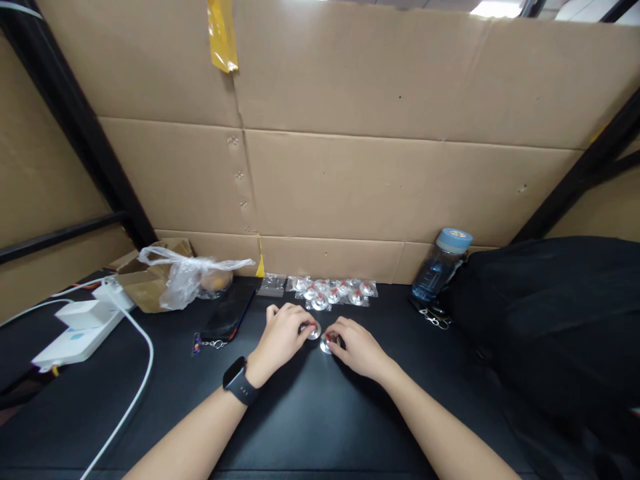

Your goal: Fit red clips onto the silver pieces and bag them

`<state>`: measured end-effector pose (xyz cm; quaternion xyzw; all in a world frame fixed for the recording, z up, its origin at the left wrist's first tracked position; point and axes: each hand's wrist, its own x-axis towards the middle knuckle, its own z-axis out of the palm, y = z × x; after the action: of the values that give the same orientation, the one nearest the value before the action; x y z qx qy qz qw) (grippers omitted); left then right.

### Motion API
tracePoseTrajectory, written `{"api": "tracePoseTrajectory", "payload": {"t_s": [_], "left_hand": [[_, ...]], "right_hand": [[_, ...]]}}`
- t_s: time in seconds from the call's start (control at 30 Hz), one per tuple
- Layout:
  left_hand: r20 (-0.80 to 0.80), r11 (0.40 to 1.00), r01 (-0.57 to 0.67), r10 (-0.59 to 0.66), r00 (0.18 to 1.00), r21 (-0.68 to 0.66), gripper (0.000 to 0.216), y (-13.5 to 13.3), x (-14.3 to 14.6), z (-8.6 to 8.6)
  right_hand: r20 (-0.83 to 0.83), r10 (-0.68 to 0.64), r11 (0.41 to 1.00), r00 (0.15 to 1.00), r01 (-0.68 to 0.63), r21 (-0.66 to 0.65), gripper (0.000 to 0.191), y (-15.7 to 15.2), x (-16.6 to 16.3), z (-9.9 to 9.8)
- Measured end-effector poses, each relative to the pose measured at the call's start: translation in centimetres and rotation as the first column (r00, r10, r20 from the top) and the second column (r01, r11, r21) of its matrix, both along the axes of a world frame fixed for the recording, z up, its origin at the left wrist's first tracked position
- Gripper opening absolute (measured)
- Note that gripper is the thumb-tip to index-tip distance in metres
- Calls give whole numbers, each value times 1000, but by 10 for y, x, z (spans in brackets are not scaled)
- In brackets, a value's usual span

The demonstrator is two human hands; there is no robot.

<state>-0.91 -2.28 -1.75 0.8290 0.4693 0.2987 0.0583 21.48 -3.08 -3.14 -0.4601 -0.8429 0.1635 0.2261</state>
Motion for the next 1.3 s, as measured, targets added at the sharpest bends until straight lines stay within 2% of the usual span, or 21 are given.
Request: {"api": "tracePoseTrajectory", "payload": {"t_s": [0.07, 0.17, 0.23, 0.3, 0.37, 0.43, 0.5, 0.57, 0.73, 0.87, 1.03, 1.2, 1.3], "left_hand": [[-5, 1000, -11, 11, 1000, 25, 13, 1, -3, 1], [-13, 999, -8, 8, 1000, 36, 15, 1, -4, 1], [-7, 1000, 6, -6, 1000, 23, 15, 1, -4, 0], [27, 1000, -9, 9, 1000, -4, 12, 4, -4, -1], [85, 995, -69, 75, 994, -66, 10, 9, -6, -2], [156, 977, -122, 149, 976, -173, 11, 14, -9, -3], [247, 953, -114, 186, 951, -280, 14, 19, -11, -4], [357, 939, -57, 184, 916, -338, 17, 22, -10, -5], [510, 938, 97, 92, 855, -332, 21, 14, 6, -7], [528, 939, 126, 67, 846, -320, 18, 6, 14, -6], [427, 937, 77, 81, 901, -340, 17, 1, 16, 1], [289, 945, -8, 108, 951, -327, 18, -3, 16, 7], [254, 946, 2, 86, 963, -324, 19, -2, 15, 7]], "right_hand": [[70, -1, 1000, 998, 0, 16, 14, 0, -2, 2], [93, -7, 1000, 996, 4, 28, 19, 1, -5, 4], [16, -19, 1000, 1000, 19, 19, 19, 3, -4, 5], [-161, -40, 999, 986, 35, -33, 15, 7, -1, 5], [-395, -94, 992, 914, 54, -113, 14, 11, 2, 5], [-588, -160, 980, 793, 56, -190, 17, 14, 5, 6], [-703, -200, 970, 682, 37, -241, 20, 15, 4, 6], [-758, -221, 962, 614, 7, -275, 20, 13, 1, 6], [-802, -247, 950, 544, -26, -310, 21, 7, -15, 1], [-826, -285, 930, 486, -69, -361, 23, 4, -20, 0], [-807, -425, 836, 410, -164, -524, 32, 2, -19, 0], [-793, -460, 801, 401, -199, -565, 39, 1, -20, -2], [-788, -466, 775, 402, -245, -583, 50, 1, -18, -2]]}}
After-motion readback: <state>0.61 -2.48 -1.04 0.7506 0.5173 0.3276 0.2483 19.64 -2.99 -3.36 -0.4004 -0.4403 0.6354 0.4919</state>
